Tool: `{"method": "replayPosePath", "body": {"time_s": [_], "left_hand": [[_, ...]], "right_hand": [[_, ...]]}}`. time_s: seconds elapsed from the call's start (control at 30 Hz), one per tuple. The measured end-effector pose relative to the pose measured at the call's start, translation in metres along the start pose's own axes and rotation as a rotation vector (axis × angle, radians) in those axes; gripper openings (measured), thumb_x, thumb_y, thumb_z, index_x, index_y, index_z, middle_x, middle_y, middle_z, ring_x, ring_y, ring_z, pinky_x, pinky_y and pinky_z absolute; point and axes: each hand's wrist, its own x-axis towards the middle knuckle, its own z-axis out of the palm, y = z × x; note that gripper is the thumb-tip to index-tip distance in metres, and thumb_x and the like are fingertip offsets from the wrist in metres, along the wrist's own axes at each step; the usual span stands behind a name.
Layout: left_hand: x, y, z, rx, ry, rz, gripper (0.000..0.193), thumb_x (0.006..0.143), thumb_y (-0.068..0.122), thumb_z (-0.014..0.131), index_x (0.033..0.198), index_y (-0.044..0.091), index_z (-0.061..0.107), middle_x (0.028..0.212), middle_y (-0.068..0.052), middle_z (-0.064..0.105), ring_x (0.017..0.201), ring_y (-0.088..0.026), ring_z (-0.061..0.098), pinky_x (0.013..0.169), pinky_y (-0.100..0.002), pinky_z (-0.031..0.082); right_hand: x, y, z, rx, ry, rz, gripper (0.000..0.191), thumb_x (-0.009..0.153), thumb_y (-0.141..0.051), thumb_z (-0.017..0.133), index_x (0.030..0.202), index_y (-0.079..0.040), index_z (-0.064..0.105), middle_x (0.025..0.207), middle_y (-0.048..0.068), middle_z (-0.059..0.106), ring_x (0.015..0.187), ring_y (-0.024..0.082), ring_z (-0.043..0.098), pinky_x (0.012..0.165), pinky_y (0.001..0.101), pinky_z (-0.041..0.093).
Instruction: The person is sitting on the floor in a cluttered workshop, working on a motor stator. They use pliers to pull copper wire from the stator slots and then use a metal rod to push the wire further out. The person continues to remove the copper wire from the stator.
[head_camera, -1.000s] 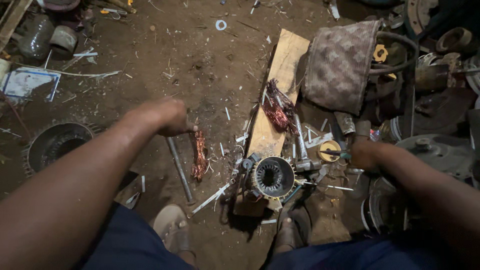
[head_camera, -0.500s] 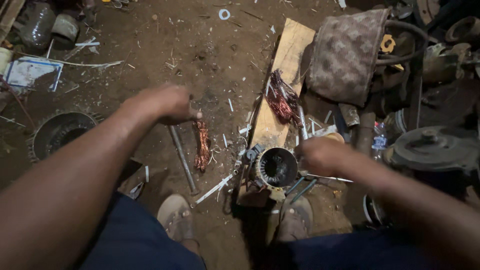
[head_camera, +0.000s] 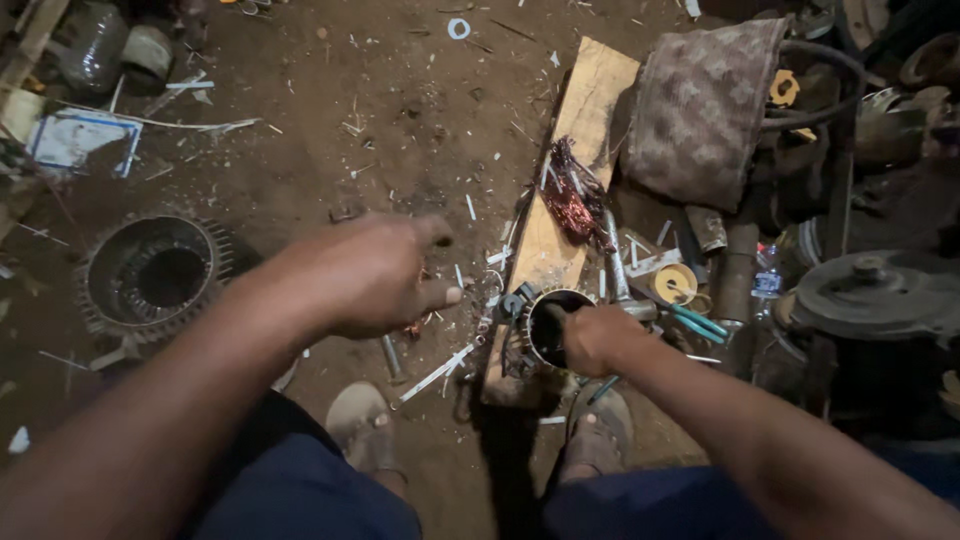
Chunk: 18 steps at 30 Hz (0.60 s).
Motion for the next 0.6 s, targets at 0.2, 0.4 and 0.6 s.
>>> {"method": "replayPosePath", "body": {"time_s": [0.2,0.4,0.6], "left_hand": [[0.032,-0.018,0.025,0.125,-0.122,-0.003,0.064,0.093,0.050,0.065,0.142,0.012,0.051,0.132,-0.019,0.065,0.125,-0.037,0.061,0.103,-0.049,0.050],[0.060,-0.020,0.034,0.146,-0.059,0.080,0.062,0.092,0.054,0.065,0.137,0.011,0.059,0.132,-0.016,0.067,0.124,-0.036,0.063,0.101,-0.048,0.052],[0.069,-0.012,0.037,0.124,-0.059,0.045,0.069,0.089,0.055,0.067,0.144,0.017,0.051,0.134,-0.015,0.064,0.125,-0.035,0.061,0.103,-0.049,0.051]], "right_hand": [[-0.001,0.000,-0.003,-0.009,-0.047,0.000,0.054,0.091,-0.019,0.046,0.144,-0.013,0.050,0.114,0.021,0.073,0.107,0.038,0.070,0.092,0.0461,0.058],[-0.001,-0.005,-0.007,-0.019,0.002,0.006,0.080,0.088,-0.021,0.051,0.162,-0.017,0.021,0.115,0.022,0.068,0.105,0.040,0.067,0.089,0.0506,0.056],[0.000,-0.001,-0.012,-0.120,-0.123,-0.036,0.053,0.088,-0.020,0.057,0.140,-0.024,0.057,0.112,0.016,0.075,0.102,0.033,0.072,0.089,0.0473,0.059]]}}
